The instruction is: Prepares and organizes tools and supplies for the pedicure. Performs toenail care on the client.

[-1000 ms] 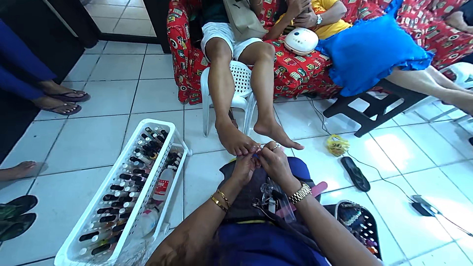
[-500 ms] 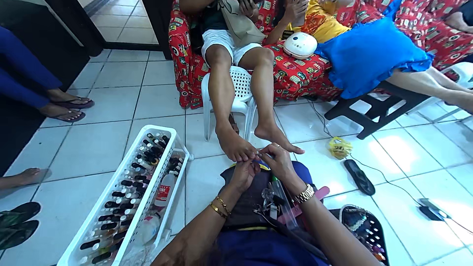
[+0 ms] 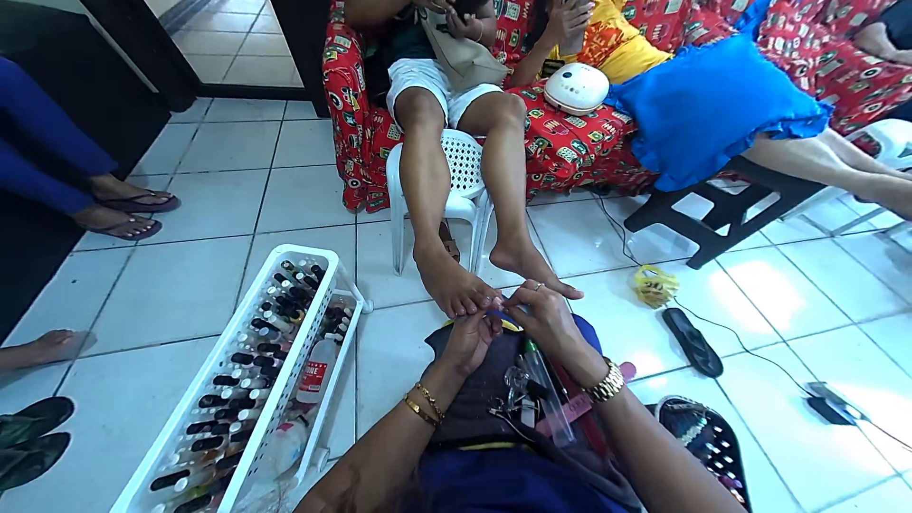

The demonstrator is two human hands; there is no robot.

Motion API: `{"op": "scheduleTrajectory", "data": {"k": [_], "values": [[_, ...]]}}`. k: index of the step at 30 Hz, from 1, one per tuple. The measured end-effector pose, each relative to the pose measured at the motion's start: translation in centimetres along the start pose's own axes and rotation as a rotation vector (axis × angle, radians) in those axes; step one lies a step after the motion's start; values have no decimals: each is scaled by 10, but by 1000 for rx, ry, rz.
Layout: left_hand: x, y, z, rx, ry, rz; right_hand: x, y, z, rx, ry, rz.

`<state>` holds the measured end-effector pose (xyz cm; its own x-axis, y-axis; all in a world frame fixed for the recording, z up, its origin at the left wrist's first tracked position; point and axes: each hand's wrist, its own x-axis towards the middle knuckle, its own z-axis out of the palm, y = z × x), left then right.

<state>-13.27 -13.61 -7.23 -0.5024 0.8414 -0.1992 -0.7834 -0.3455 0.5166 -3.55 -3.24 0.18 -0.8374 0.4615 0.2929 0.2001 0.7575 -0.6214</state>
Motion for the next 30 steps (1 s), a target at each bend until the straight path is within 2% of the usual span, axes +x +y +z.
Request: {"op": "scheduleTrajectory", "data": {"k": [2, 5, 9, 13, 18, 23, 26, 30], "values": [[0, -1, 2, -8, 8, -3, 8, -2, -3, 52, 60, 19], [-2, -3, 5, 5, 29, -3, 20, 0, 17, 38, 104, -8], [-3, -2, 5, 19, 80, 14, 7, 4, 40, -88, 184, -208], [1, -1, 4, 27, 69, -11, -16, 11, 40, -152, 215, -301], [3, -2, 4, 5, 64, 3, -16, 9, 26, -50, 239, -216], [4, -1, 7, 33, 150, -12, -15, 13, 49, -162, 255, -297], [3, 1, 3, 14, 97, -7, -23, 17, 33, -127, 212, -210], [2, 0, 4, -4, 65, -8, -10, 18, 14, 239, 201, 73]]}}
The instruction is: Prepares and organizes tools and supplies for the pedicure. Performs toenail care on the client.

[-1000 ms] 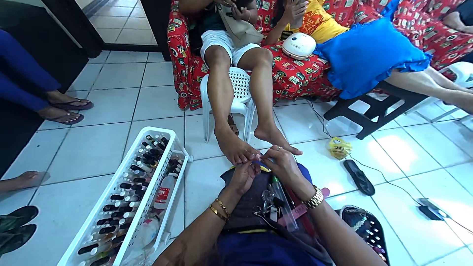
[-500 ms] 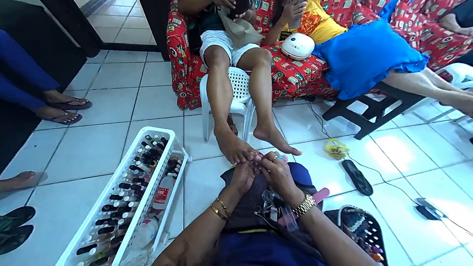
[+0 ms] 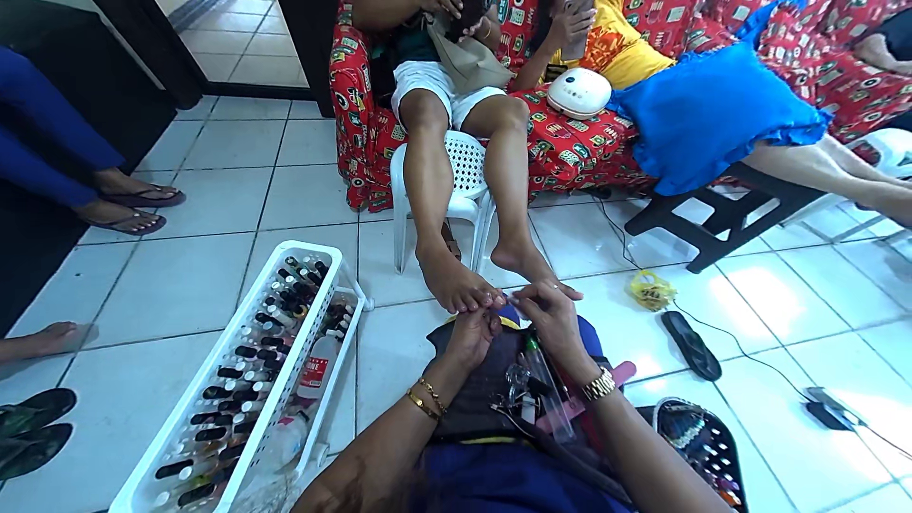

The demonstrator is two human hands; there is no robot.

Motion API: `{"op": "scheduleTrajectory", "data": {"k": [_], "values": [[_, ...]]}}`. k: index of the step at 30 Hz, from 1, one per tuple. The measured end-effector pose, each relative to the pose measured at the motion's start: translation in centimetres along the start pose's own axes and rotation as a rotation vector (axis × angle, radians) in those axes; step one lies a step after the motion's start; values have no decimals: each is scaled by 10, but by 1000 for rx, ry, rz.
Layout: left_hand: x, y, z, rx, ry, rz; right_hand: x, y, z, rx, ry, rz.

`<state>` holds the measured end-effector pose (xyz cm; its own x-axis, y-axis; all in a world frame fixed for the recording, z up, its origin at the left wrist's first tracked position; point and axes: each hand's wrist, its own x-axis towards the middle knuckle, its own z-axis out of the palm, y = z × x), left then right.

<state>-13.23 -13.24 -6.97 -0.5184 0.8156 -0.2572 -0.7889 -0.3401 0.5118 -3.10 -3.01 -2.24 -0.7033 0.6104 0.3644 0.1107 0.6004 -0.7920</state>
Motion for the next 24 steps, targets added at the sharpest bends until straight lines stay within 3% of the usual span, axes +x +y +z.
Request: {"op": "scheduleTrajectory", "data": {"k": [3, 10, 13, 17, 19, 24], "values": [[-1, -1, 1, 16, 23, 8, 8, -2, 16, 91, -13, 156], [-3, 4, 3, 72, 12, -1, -11, -10, 23, -3, 21, 183], [-2, 0, -8, 85, -85, -19, -20, -17, 5, -59, -131, 241], [-4, 4, -15, 100, -170, -54, -51, -39, -14, -222, -394, 51], [-7, 4, -18, 85, -200, -69, -67, -49, -19, -270, -543, 50], [-7, 2, -16, 33, -206, -87, -82, -37, -42, -367, -360, 51]]}}
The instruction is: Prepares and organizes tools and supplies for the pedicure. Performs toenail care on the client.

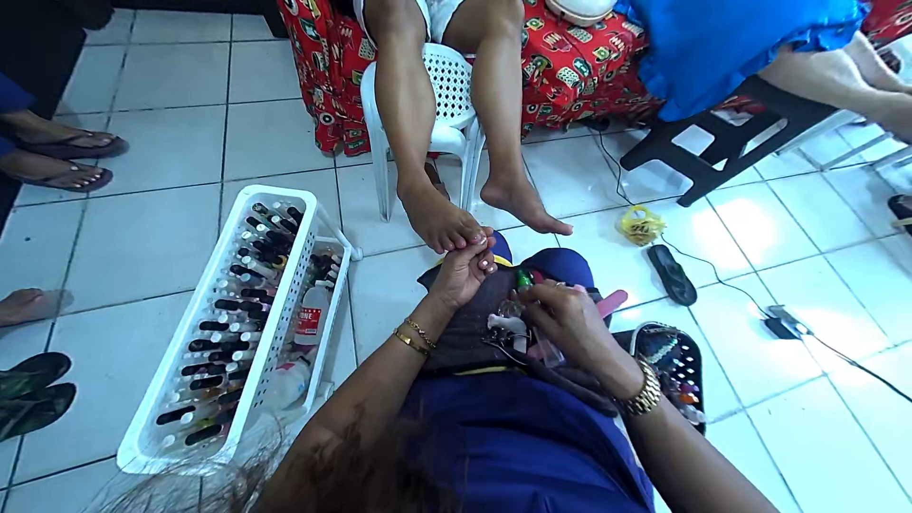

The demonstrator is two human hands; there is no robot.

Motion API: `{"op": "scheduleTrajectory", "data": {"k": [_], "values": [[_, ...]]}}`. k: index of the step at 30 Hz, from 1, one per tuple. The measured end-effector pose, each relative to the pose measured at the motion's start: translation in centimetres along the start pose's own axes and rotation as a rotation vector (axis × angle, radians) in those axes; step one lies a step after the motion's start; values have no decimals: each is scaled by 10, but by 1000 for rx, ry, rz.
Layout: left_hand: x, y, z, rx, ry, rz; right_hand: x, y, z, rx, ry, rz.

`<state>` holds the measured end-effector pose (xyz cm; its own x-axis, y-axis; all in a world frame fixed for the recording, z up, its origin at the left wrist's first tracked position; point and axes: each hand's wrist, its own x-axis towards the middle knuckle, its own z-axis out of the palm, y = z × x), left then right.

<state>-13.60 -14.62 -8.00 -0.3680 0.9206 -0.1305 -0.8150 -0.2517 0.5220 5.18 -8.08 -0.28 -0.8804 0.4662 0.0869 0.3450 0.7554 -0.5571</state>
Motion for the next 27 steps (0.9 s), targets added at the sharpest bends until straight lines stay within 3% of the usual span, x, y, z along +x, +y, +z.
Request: {"op": "scheduleTrajectory", "data": {"k": [7, 9, 14, 19, 27], "values": [[3, -7, 15, 167, 117, 71, -10, 21, -21, -74, 94, 54], [3, -7, 17, 203, 135, 62, -11, 20, -19, -106, 12, 93], [0, -10, 8, 244, 93, 87, -5, 1, -11, -235, -442, 340], [-10, -4, 16, 276, 72, 72, -18, -15, -14, -307, -476, 422], [1, -7, 9, 158, 56, 78, -56, -29, -50, -269, -600, 396]]}}
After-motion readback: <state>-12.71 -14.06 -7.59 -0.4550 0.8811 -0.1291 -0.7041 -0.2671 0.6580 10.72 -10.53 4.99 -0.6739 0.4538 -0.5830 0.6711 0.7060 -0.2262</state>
